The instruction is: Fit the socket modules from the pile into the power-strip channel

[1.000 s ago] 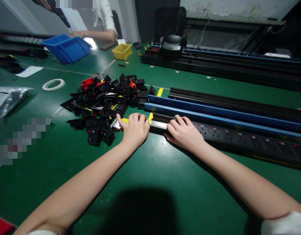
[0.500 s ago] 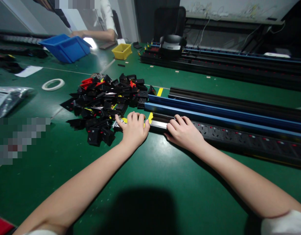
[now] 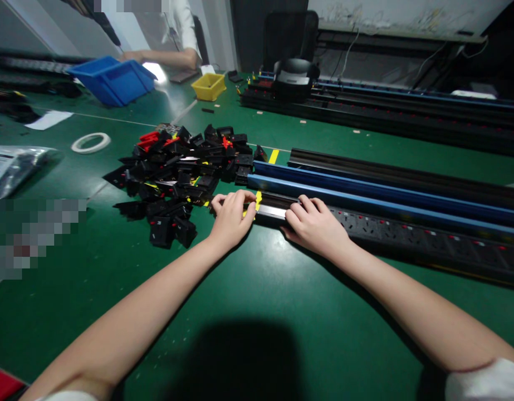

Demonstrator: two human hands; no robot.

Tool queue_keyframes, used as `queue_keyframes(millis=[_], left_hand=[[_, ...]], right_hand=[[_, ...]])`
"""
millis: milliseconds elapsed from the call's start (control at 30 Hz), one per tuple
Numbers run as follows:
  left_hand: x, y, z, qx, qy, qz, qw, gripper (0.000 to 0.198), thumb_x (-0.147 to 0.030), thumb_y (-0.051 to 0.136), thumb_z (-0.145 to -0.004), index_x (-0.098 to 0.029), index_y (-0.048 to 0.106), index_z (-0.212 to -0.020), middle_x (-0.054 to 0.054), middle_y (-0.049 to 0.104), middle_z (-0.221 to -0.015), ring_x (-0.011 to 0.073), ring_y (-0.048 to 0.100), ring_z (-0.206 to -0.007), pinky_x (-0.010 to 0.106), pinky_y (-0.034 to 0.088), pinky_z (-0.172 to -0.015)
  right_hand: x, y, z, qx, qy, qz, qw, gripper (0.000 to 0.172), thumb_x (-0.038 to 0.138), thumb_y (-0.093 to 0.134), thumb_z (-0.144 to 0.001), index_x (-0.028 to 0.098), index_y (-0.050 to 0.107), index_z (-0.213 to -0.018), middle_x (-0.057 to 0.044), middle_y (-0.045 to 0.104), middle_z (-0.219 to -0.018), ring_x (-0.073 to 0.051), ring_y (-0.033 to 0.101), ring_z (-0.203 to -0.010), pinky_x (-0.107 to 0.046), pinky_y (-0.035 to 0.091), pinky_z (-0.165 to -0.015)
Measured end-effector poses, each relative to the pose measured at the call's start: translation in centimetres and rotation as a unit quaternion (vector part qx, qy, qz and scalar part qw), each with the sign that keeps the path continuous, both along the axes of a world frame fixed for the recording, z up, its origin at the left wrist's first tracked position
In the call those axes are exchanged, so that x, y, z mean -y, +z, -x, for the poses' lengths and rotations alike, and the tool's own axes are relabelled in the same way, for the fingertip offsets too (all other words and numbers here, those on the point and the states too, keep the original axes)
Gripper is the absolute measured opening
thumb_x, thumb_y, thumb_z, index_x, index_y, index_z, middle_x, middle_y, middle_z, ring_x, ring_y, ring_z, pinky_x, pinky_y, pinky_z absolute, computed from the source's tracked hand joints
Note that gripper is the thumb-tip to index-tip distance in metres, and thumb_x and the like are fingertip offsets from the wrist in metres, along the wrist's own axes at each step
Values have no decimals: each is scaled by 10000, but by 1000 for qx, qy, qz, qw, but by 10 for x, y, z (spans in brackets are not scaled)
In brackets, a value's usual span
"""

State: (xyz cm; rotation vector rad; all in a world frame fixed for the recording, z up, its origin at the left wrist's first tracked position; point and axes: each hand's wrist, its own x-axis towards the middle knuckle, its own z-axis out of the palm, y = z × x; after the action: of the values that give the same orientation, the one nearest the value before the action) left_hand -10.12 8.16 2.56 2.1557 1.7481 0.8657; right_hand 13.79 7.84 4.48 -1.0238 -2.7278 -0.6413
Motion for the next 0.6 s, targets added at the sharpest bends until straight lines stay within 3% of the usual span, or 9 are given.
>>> queue_keyframes(millis=[167, 300, 500, 600], left_hand=[[-3, 0, 3, 107, 26, -25, 994, 149, -361, 542, -953, -239, 577, -1030, 34, 718, -1020, 224, 628, -962, 436, 365, -1001], [-7, -4, 5, 239, 71, -58, 967, 195, -395, 540, -957, -242, 528, -1077, 40, 641, -1002, 196, 619, -922, 342, 477, -850], [-16, -7, 8, 332, 91, -99, 934, 158, -348, 562, -938, -243, 508, -1042, 28, 582, -963, 170, 598, -904, 304, 485, -813], [-23, -13, 12, 420, 68, -130, 896, 155, -287, 637, -892, -232, 525, -984, 18, 554, -917, 158, 572, -851, 307, 466, -793]], right_hand=[[0, 1, 0, 3, -2, -1, 1000, 259, 338, 490, -1034, 150, 667, -1020, -126, 699, -1018, -360, 583, -1173, -434, 372, -940], [0, 1, 0, 3, 1, -1, 1000, 257, 334, 492, -1032, 150, 671, -1012, -128, 699, -1009, -353, 583, -1167, -430, 373, -933], [0, 1, 0, 6, -1, -1, 1000, 260, 343, 493, -1036, 149, 664, -1009, -125, 695, -1004, -350, 579, -1173, -427, 374, -932], [0, 2, 0, 14, -4, -2, 1000, 260, 352, 486, -1040, 155, 654, -1012, -116, 693, -1003, -349, 577, -1177, -428, 382, -935]])
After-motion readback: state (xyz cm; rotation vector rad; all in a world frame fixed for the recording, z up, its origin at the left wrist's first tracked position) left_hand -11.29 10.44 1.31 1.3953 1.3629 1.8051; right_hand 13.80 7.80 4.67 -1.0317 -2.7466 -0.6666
